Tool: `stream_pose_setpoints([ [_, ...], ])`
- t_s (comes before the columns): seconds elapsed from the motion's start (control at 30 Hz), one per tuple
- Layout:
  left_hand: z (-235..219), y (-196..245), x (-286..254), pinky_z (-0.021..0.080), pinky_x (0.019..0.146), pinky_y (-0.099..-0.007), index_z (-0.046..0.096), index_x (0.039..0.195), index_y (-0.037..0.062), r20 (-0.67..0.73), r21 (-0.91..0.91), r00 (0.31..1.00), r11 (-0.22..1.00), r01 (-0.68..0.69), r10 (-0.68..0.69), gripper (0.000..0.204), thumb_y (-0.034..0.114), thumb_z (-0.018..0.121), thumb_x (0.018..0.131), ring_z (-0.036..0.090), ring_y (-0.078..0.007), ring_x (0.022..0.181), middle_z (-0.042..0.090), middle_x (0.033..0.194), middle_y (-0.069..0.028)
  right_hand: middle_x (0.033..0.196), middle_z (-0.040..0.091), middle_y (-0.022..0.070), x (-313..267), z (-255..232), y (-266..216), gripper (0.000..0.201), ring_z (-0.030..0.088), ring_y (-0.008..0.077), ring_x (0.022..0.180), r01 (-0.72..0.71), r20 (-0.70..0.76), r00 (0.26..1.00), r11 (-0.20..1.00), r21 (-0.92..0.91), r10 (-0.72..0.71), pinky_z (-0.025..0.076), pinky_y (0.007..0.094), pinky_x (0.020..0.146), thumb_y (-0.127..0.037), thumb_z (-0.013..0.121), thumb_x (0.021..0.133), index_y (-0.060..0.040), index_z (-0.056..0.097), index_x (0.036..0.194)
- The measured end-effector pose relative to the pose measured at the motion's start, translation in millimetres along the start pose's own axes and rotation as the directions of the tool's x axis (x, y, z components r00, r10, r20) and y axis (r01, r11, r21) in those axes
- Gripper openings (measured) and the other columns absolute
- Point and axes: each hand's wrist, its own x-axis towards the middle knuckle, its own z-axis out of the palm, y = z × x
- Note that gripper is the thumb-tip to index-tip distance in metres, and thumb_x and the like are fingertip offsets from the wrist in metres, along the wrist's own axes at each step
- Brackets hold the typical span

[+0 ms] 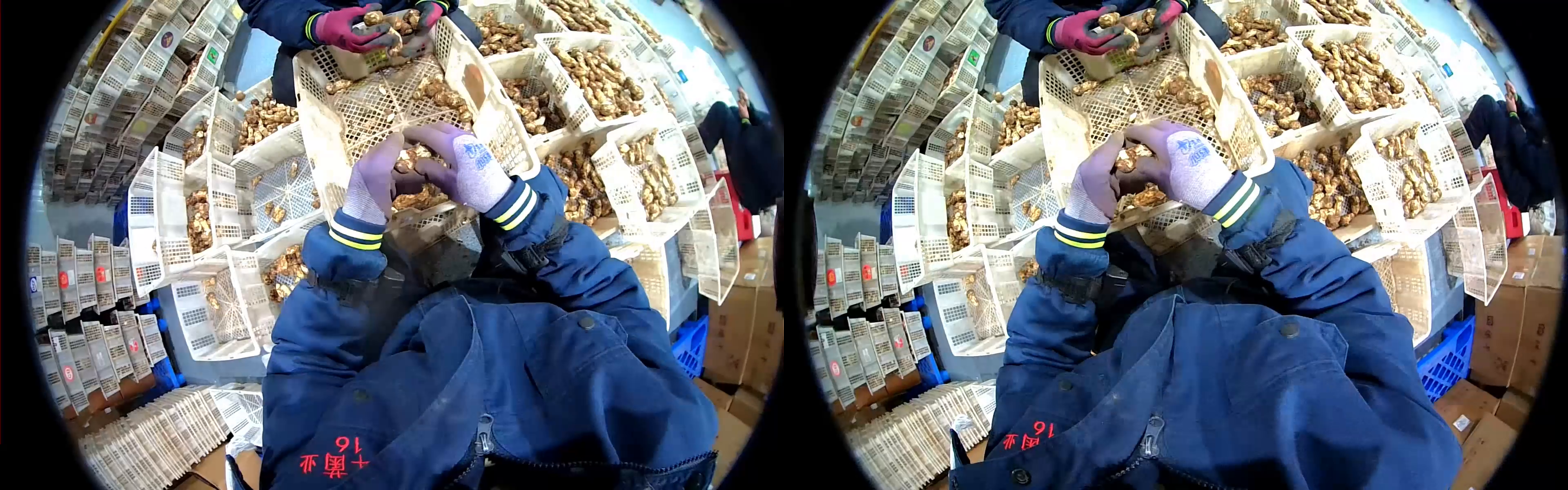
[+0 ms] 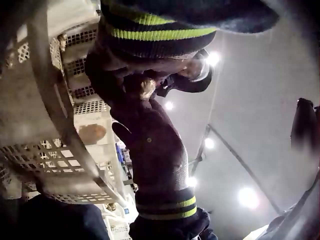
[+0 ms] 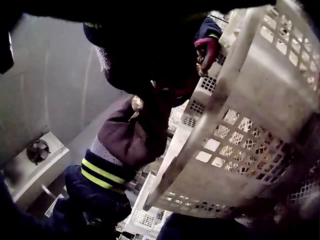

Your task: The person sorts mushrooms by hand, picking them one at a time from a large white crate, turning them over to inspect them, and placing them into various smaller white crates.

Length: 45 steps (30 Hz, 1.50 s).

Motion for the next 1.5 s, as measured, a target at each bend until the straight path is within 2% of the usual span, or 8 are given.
stream_pose_setpoints([
  [0.23, 8.5, -45.0, -3.8, 0.054, 0.072, -0.0317, 0.047, 0.125, -0.0001, -0.109, -0.332, 0.992, 0.943, 0.031, -0.071, 0.045, 0.034, 0.039, 0.097, 0.066, -0.0202, 0.081, 0.063, 0.106, -0.0136, 0.091, 0.064, 0.0134, -18.1, 0.7, 16.2, 0.022, 0.061, 0.0311, 0.081, -0.264, 0.119, 0.962, 0.948, 0.18, 0.245, 0.049, 0.0359, 0.07, -0.019, 0.063, 0.08, -0.0026, 0.067, 0.095],
  [0.33, 14.8, -14.4, -7.5, 0.051, 0.08, -0.0279, 0.041, 0.132, -0.0015, 0.047, -0.743, 0.989, 0.656, 0.13, -0.143, 0.049, 0.024, 0.051, 0.092, 0.061, -0.0165, 0.09, 0.06, 0.105, -0.0103, 0.082, 0.063, 0.0104, -13.9, -6.3, 9.6, 0.018, 0.061, 0.0244, 0.075, -0.618, 0.347, 0.778, 0.539, 0.572, 0.524, 0.048, 0.0308, 0.067, -0.014, 0.059, 0.084, -0.0022, 0.066, 0.095],
  [0.53, 24.4, -29.0, -4.9, 0.05, 0.088, -0.0304, 0.033, 0.137, -0.0025, -0.075, -0.439, 0.995, 0.894, -0.095, 0.069, 0.052, 0.022, 0.052, 0.095, 0.06, -0.02, 0.099, 0.06, 0.113, -0.0125, 0.086, 0.067, 0.0102, -18.5, -0.3, 9.0, 0.02, 0.064, 0.0158, 0.076, -0.396, 0.275, 0.915, 0.788, 0.471, 0.296, 0.049, 0.0276, 0.067, -0.011, 0.053, 0.087, -0.0047, 0.065, 0.101],
  [0.8, 14.5, -35.4, -10.5, 0.051, 0.078, -0.0266, 0.033, 0.141, 0.0007, -0.141, -0.902, 0.99, 0.408, -0.14, 0.029, 0.054, 0.013, 0.052, 0.092, 0.058, -0.0139, 0.084, 0.058, 0.096, -0.0054, 0.082, 0.057, 0.0074, -8.5, -22.8, -2.4, 0.01, 0.055, 0.0164, 0.064, -0.062, 0.216, 0.976, 0.974, 0.22, 0.013, 0.043, 0.0272, 0.056, -0.006, 0.052, 0.083, -0.0036, 0.06, 0.088],
  [1.0, 13.3, -35.9, -11.8, 0.046, 0.092, -0.0311, 0.03, 0.143, 0.0035, -0.111, -0.844, 0.985, 0.511, -0.166, 0.136, 0.062, 0.014, 0.057, 0.089, 0.053, -0.0233, 0.113, 0.042, 0.14, -0.0175, 0.085, 0.062, 0.0061, -10.0, -0.5, -24.6, 0.02, 0.059, 0.0136, 0.071, -0.566, 0.425, 0.798, 0.29, 0.772, 0.428, 0.048, 0.0266, 0.065, -0.015, 0.057, 0.084, -0.0025, 0.063, 0.099],
  [1.13, 11.7, -28.6, -11.0, 0.047, 0.092, -0.0297, 0.034, 0.141, 0.0017, -0.038, -0.79, 0.985, 0.598, -0.131, 0.165, 0.059, 0.003, 0.055, 0.086, 0.054, -0.0202, 0.111, 0.049, 0.131, -0.0156, 0.083, 0.062, 0.0076, -8.2, 1.4, -24.8, 0.026, 0.06, 0.0168, 0.072, -0.366, 0.055, 0.904, 0.702, 0.611, 0.423, 0.048, 0.0277, 0.067, -0.016, 0.057, 0.083, -0.0023, 0.064, 0.104],
  [1.17, 13.0, -23.4, -14.7, 0.048, 0.091, -0.0296, 0.034, 0.141, 0.0014, -0.009, -0.766, 0.994, 0.638, -0.075, 0.106, 0.058, 0.003, 0.055, 0.086, 0.056, -0.0192, 0.109, 0.052, 0.128, -0.0146, 0.086, 0.064, 0.012, -6.2, 0.8, -19.8, 0.028, 0.061, 0.0236, 0.076, -0.054, -0.155, 0.983, 0.955, 0.291, 0.103, 0.049, 0.0313, 0.07, -0.013, 0.056, 0.082, -0.0022, 0.064, 0.106],
  [1.5, 6.6, -17.7, -17.3, 0.053, 0.081, -0.0305, 0.046, 0.128, -0.0019, -0.067, -0.609, 0.996, 0.793, 0.005, -0.058, 0.042, 0.019, 0.058, 0.094, 0.065, -0.0182, 0.087, 0.066, 0.094, -0.0114, 0.089, 0.065, 0.0169, -4.2, -4.1, -27.8, 0.026, 0.064, 0.0271, 0.08, -0.228, -0.091, 0.955, 0.894, 0.386, 0.283, 0.051, 0.034, 0.072, -0.009, 0.054, 0.083, -0.001, 0.065, 0.105],
])
